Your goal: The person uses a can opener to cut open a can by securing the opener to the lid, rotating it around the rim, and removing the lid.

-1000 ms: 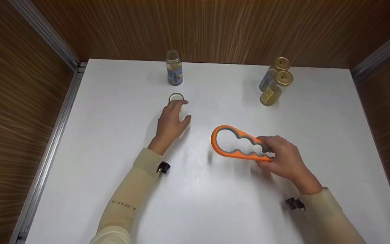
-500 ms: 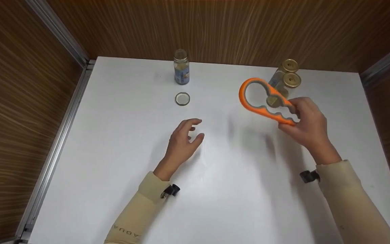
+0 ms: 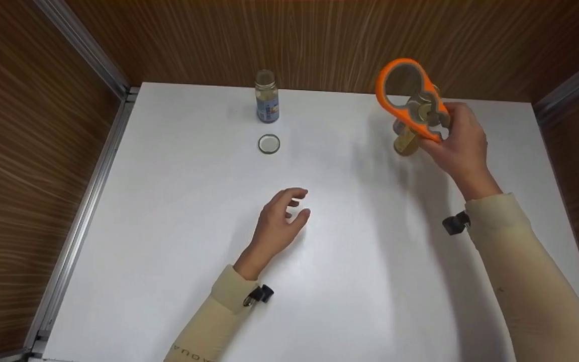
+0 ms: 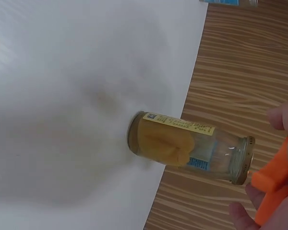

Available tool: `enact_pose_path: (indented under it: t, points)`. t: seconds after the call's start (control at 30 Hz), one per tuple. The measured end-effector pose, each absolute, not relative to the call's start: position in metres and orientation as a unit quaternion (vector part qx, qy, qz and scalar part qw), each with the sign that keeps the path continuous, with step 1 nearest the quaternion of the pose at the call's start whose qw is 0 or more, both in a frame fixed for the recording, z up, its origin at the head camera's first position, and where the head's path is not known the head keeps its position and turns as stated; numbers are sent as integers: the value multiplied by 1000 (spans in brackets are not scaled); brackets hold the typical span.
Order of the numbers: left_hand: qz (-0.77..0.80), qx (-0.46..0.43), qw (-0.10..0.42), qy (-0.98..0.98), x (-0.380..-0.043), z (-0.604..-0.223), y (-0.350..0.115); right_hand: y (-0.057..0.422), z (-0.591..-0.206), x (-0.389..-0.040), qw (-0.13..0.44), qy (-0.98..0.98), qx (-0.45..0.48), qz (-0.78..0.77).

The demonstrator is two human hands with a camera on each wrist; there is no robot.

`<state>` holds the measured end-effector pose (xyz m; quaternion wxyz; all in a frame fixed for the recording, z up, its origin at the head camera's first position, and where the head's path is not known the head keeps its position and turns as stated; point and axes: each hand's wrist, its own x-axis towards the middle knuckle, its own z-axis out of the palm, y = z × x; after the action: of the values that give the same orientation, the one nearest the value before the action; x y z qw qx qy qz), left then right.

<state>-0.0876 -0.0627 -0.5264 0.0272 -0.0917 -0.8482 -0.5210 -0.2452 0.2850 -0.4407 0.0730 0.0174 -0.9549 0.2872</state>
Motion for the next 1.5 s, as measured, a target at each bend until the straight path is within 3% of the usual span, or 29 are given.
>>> enact_pose_path:
  t: [0.23,0.37,0.9,1.27,1.5]
  points:
    - [-525,-122,13,-842,-84,-526,-56,299,-437,-247,96,-951,-51,290]
    - [-531,-133,-4,-837,-90,-528,-48,307,-438,-243,80,-951,-85,287]
    - [-453,-167,-49,-875,-193,-505,64,327,-426,-198,97,-949,-131,271]
    - [-369,-197,-35,-908,-232,-477,108,352,-435,-162,132,-938,-167,273]
    - [-328,-203,-75,-919,-236,-468,118,362,-441,-144,131,-939,-165,273]
